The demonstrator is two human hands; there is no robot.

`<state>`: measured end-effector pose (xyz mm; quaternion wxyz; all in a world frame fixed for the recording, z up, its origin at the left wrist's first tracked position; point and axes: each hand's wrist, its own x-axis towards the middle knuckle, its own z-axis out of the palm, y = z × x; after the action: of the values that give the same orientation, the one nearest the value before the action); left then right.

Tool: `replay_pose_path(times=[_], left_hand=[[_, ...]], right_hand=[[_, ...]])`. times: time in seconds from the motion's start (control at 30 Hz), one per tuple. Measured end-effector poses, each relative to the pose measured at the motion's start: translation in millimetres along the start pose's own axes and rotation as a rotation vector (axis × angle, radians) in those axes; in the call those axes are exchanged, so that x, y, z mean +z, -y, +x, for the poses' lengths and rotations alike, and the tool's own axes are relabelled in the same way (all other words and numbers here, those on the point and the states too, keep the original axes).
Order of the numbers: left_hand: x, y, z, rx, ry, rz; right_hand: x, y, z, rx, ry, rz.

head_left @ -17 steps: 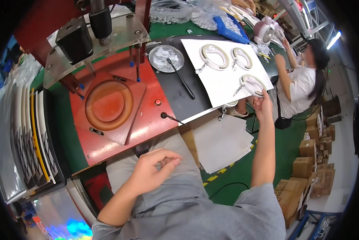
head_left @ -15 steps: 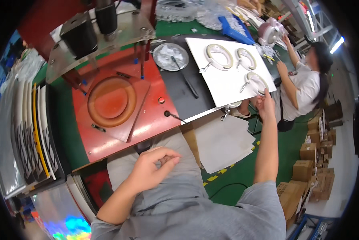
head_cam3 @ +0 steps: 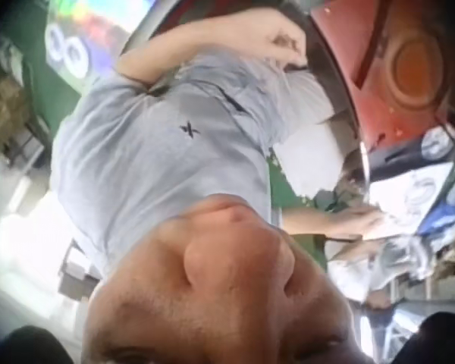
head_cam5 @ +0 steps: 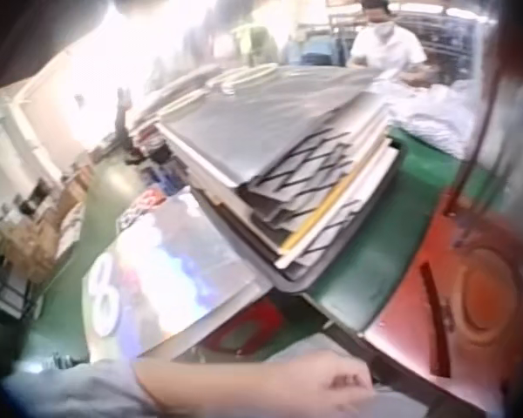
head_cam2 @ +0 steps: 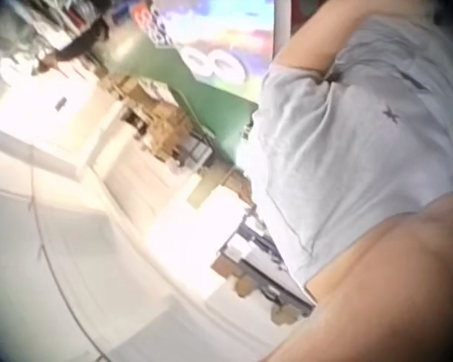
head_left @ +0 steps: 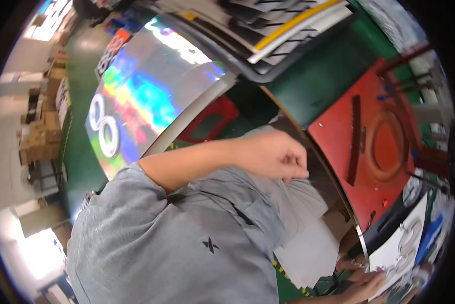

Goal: The recorder is assembling circular electronic components, applying adhesive and using a press machine.

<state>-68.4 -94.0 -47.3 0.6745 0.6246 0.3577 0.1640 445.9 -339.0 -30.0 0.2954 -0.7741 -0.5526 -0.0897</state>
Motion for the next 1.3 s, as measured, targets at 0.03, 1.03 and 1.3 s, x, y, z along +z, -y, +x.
replay_pose_path(times=[0.03, 1.03, 1.3], left_hand=[[-20, -1, -14, -0.043, -0.065, 0.016], [-105, -65, -209, -0.145, -0.944, 0.162], [-64, -104, -82, 0.371, -0.44, 0.383]], right_hand=[[15, 47, -1, 0.259, 0.15, 0.218], [202, 299, -21, 0.079, 1.324, 0.943], [186, 295, -41, 0.151, 1.165, 0.94]])
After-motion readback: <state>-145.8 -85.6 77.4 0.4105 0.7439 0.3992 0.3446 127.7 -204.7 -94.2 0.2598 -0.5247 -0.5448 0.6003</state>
